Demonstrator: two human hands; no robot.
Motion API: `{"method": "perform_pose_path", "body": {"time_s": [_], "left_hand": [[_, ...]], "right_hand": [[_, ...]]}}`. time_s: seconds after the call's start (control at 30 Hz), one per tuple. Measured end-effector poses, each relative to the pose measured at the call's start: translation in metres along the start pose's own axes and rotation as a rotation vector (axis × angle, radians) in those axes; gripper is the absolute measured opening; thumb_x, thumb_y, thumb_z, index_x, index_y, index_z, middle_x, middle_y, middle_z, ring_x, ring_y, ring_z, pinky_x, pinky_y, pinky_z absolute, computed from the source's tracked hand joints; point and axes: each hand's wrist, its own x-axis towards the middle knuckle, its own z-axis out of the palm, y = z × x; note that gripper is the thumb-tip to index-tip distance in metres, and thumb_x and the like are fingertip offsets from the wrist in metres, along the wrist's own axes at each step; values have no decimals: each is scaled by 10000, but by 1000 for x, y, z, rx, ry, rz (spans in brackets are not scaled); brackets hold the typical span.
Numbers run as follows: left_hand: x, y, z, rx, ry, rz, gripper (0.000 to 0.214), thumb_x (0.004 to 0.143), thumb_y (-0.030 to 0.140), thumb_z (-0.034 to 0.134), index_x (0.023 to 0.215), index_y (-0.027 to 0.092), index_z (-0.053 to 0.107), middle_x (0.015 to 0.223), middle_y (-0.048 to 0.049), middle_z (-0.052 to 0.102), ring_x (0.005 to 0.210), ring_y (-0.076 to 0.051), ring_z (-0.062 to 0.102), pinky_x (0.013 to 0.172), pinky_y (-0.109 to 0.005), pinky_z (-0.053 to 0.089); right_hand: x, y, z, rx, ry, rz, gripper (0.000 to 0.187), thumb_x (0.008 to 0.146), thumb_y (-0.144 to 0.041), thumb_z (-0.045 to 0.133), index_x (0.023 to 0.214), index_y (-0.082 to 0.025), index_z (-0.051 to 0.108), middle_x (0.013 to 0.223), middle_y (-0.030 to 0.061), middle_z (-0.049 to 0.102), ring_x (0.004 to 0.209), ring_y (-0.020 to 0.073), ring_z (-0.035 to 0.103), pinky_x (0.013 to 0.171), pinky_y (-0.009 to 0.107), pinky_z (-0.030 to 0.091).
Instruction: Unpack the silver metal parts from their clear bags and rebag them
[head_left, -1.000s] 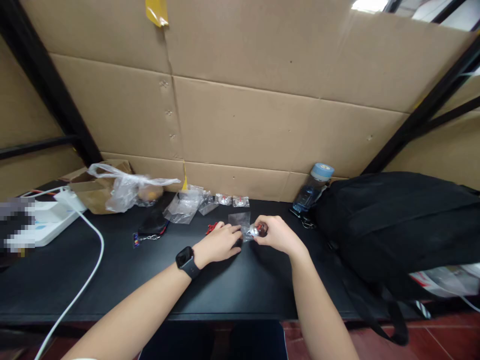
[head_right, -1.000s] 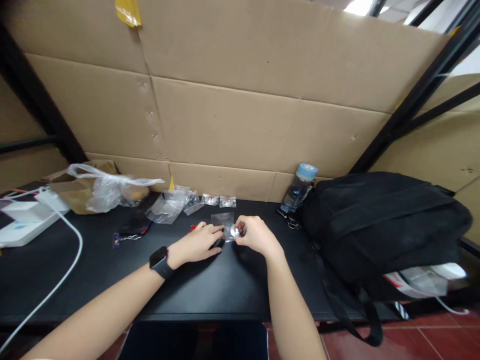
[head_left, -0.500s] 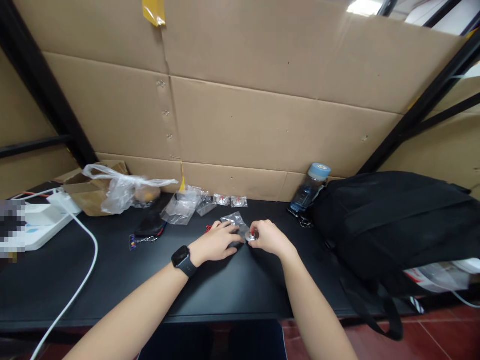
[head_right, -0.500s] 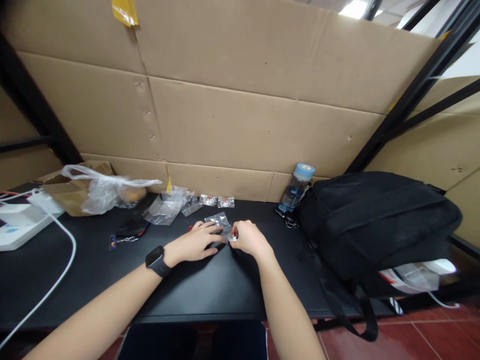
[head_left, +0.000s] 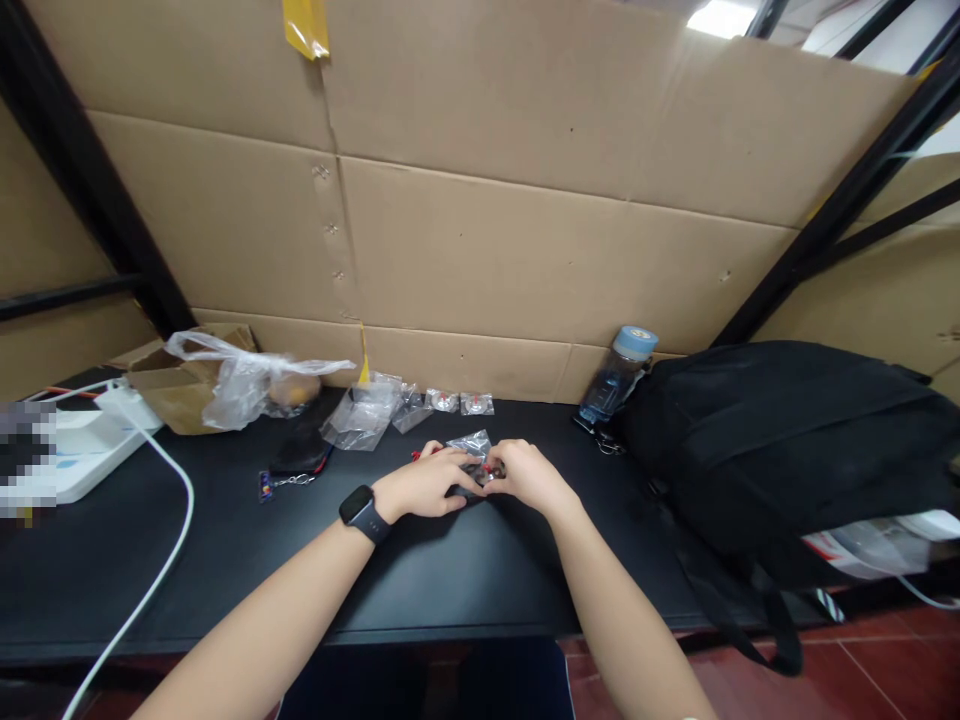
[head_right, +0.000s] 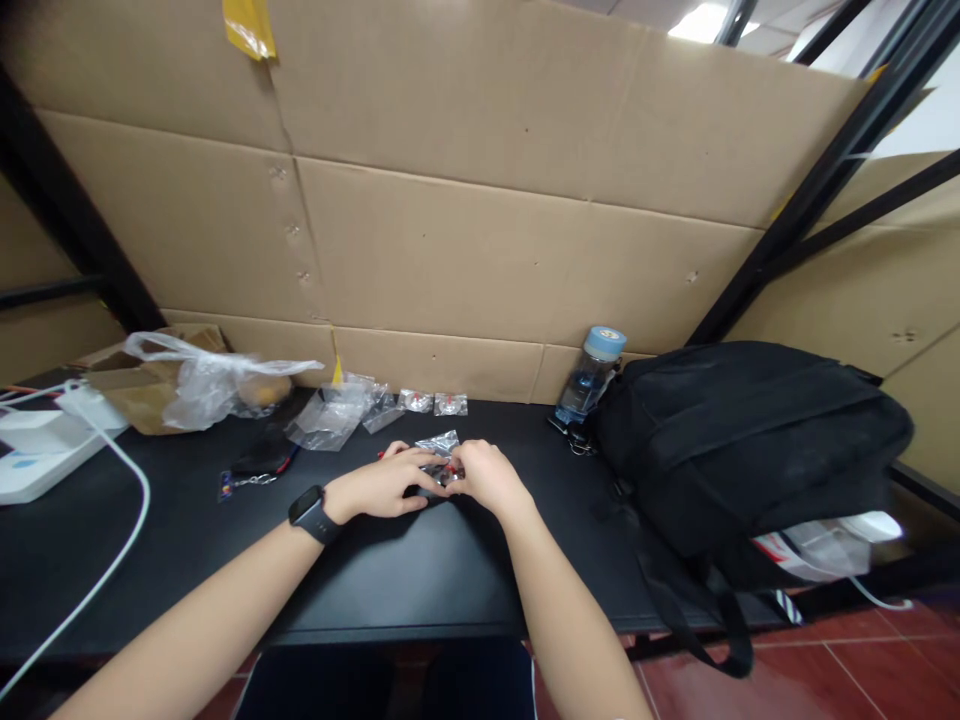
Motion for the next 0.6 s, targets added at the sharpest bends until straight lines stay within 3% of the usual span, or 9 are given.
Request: {"method": "perform_pose_path", "body": {"time_s": [0.37, 0.6], "left_hand": [[2, 4, -1, 44, -9, -24, 358, 831, 250, 630, 1106, 461, 723, 1455, 33, 542, 1403, -338, 356, 1026, -466, 231], [1, 8, -5, 4, 2, 22, 336, 866, 236, 610, 1095, 451, 730, 1401, 26, 579, 1292, -266, 497, 1009, -413, 243]], "right_hand": [[-5, 6, -5, -2, -114, -96, 203, 711, -150, 802, 902, -215, 786, 880, 51, 729, 746, 164, 661, 659, 220, 420], [-1, -6, -2, -79, -40, 52, 153, 728, -281, 829, 824, -263, 712, 904, -8, 703, 847, 181, 645, 637, 238, 342]]}}
